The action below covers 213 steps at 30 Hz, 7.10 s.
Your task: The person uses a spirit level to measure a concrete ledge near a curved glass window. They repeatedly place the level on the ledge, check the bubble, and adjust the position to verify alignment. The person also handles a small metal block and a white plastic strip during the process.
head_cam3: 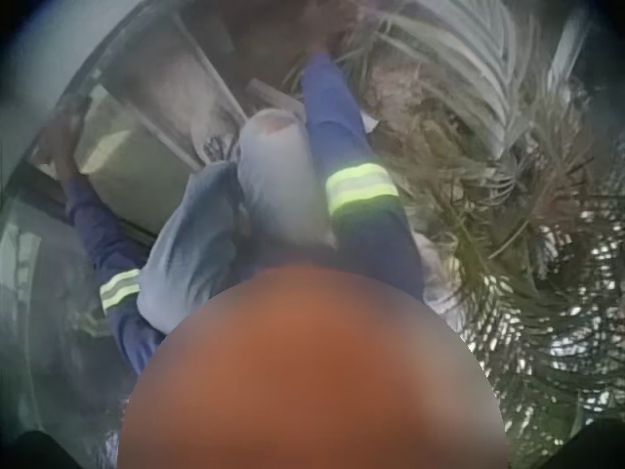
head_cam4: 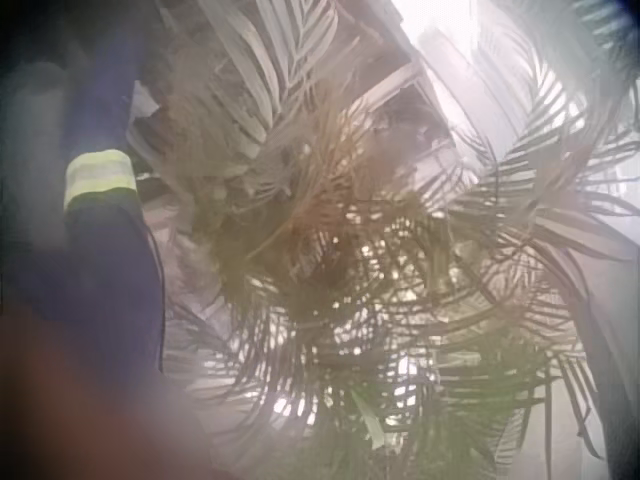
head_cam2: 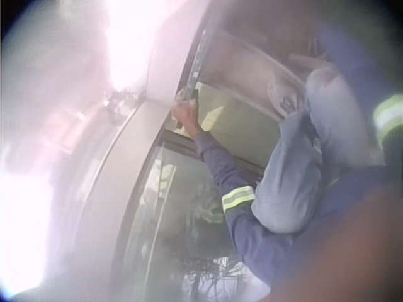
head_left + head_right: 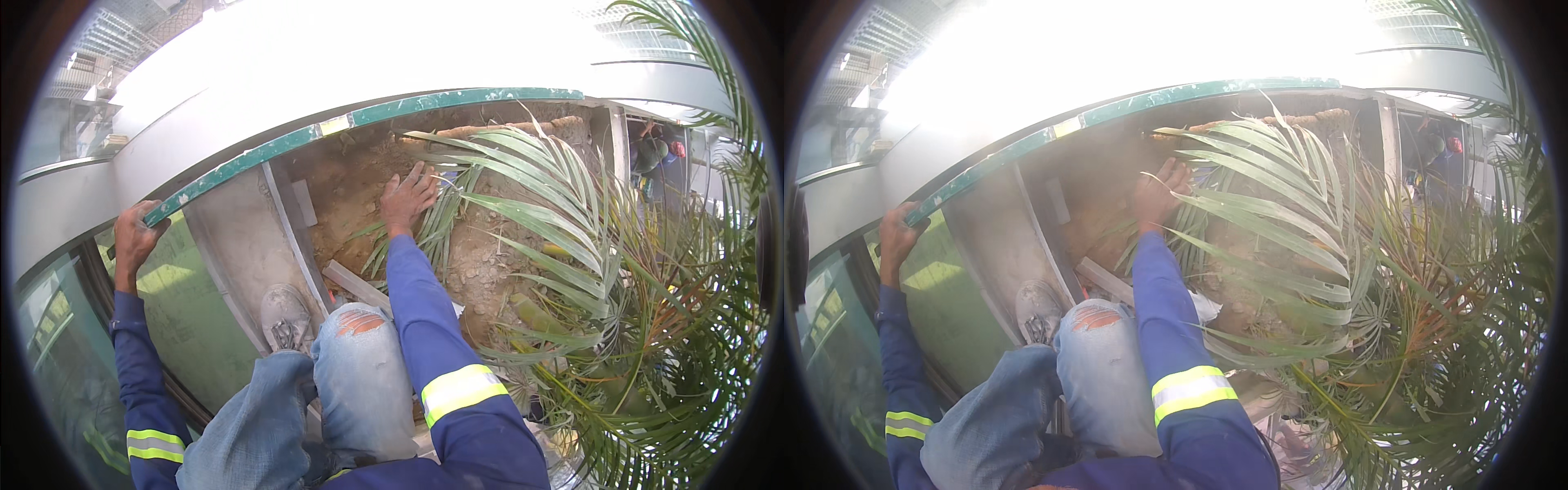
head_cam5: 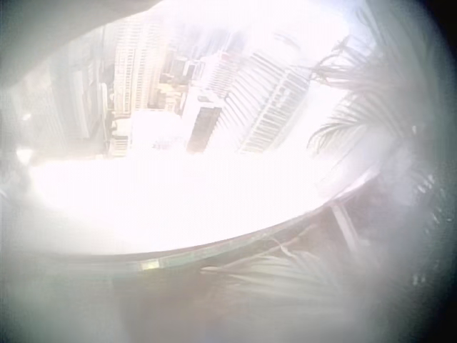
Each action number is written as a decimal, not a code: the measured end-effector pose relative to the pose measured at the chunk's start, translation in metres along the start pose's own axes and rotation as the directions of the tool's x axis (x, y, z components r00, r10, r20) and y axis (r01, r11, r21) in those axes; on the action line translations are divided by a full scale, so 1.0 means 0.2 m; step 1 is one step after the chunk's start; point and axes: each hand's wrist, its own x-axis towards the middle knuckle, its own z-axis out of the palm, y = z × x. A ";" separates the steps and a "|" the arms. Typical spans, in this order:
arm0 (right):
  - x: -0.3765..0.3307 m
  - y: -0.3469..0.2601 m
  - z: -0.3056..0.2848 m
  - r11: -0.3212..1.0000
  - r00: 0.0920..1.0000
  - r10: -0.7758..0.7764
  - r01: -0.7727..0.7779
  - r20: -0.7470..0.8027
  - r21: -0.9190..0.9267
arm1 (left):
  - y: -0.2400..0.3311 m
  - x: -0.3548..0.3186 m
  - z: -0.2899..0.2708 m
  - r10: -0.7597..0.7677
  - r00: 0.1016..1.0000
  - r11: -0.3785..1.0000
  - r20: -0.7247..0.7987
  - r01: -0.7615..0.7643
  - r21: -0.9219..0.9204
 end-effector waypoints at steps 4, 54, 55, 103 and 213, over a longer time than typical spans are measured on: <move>0.02 -0.05 -0.09 0.997 0.997 -0.041 0.037 0.064 0.063 | -0.03 0.15 -0.12 0.006 1.000 0.998 -0.008 -0.005 0.059; -0.11 -0.72 -0.26 0.806 0.631 -0.178 -0.347 0.755 0.480 | 0.81 -0.01 0.88 -0.375 0.878 0.904 0.296 0.417 -0.094; -0.10 -0.70 -0.25 0.802 0.604 -0.191 -0.358 0.773 0.478 | 0.80 -0.02 0.89 -0.372 0.882 0.905 0.291 0.414 -0.097; 0.09 -0.75 -0.23 0.899 0.539 -0.313 -0.096 0.782 0.426 | 0.82 -0.07 0.82 -0.376 0.881 0.898 0.287 0.423 -0.121; 0.02 -0.67 -0.75 0.799 0.488 -0.449 -0.155 0.748 0.580 | 0.78 -0.32 0.97 -0.146 0.932 0.889 0.331 0.271 -0.370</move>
